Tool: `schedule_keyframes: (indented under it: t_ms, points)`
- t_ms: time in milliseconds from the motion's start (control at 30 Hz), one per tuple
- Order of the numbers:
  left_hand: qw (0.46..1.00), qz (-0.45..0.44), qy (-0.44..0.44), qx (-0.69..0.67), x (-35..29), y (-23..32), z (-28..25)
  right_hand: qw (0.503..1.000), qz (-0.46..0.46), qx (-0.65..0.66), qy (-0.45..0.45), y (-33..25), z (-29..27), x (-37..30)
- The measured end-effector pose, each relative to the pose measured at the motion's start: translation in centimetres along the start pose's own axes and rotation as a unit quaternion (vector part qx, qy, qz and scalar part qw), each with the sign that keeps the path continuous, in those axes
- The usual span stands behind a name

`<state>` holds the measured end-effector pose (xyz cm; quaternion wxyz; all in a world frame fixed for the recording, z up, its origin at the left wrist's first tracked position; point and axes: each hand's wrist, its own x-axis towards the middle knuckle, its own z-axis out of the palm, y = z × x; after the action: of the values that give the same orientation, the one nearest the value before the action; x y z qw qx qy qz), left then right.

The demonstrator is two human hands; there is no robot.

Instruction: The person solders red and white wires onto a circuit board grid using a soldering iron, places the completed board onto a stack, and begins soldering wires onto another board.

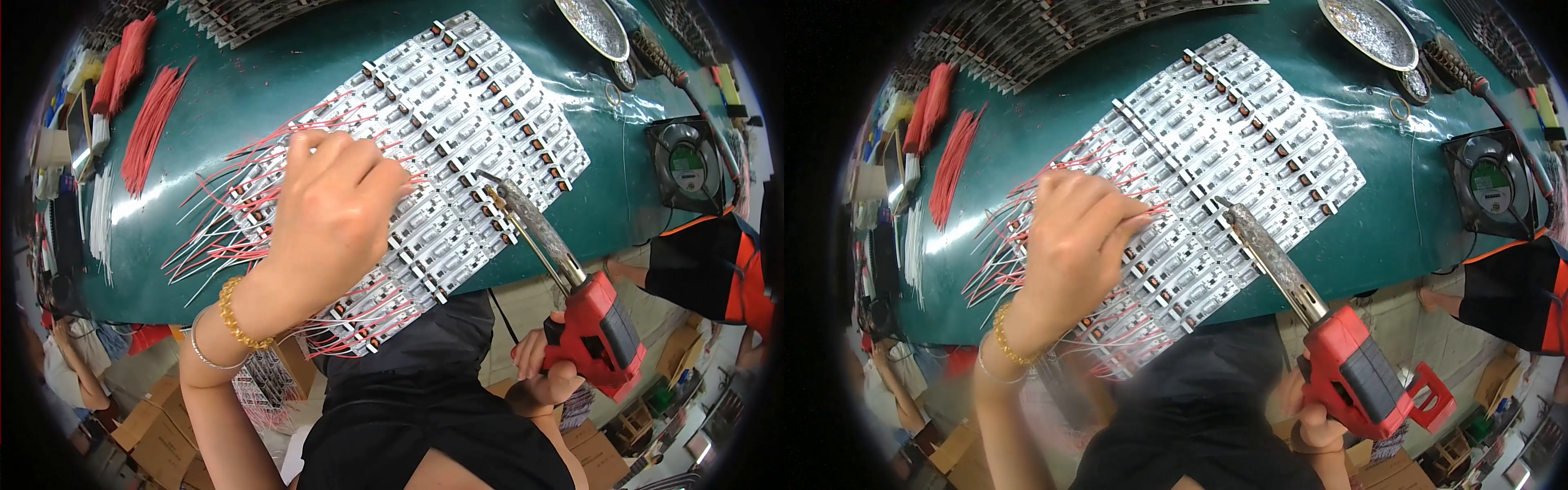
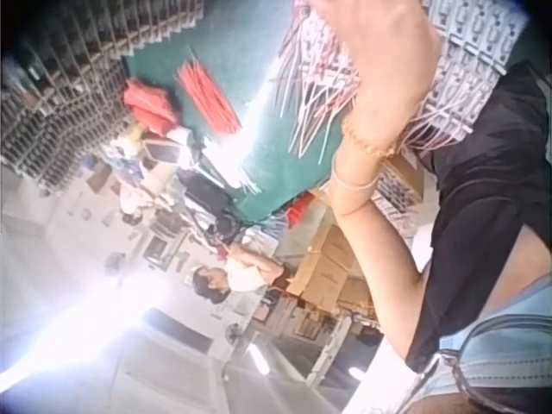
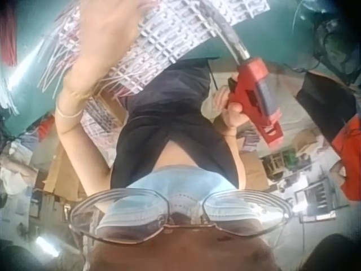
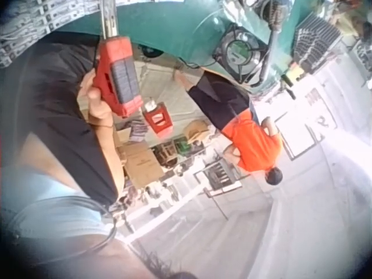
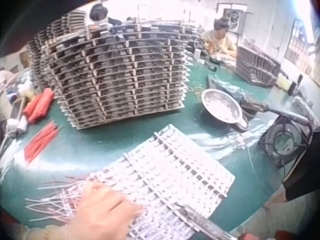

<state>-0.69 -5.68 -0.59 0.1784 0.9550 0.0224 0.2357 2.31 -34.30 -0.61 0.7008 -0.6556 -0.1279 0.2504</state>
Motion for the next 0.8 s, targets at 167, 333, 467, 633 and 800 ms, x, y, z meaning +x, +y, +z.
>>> schedule_keyframes:
  t_ms: [167,333,467,633,800]
  points:
    - [0.994,-0.078,-0.029,-0.066,0.5,1.3,-0.1,1.0,0.001,-0.002,-0.001,-0.2,0.5,0.1]
    - [0.994,-0.091,0.008,-0.055,0.2,2.0,1.3,0.999,0.028,-0.019,0.014,-0.7,0.5,-0.3]
    - [0.995,-0.085,0.019,-0.04,-0.4,2.0,1.9,0.99,0.017,-0.131,-0.058,1.6,-3.2,-1.7]
    - [0.996,-0.082,0.029,-0.035,-0.5,2.1,2.3,0.975,0.077,-0.204,-0.049,1.8,-3.3,-2.6]
    - [0.996,-0.077,0.036,-0.01,-0.3,2.1,2.3,0.98,-0.009,-0.2,-0.015,2.0,-2.6,-1.8]
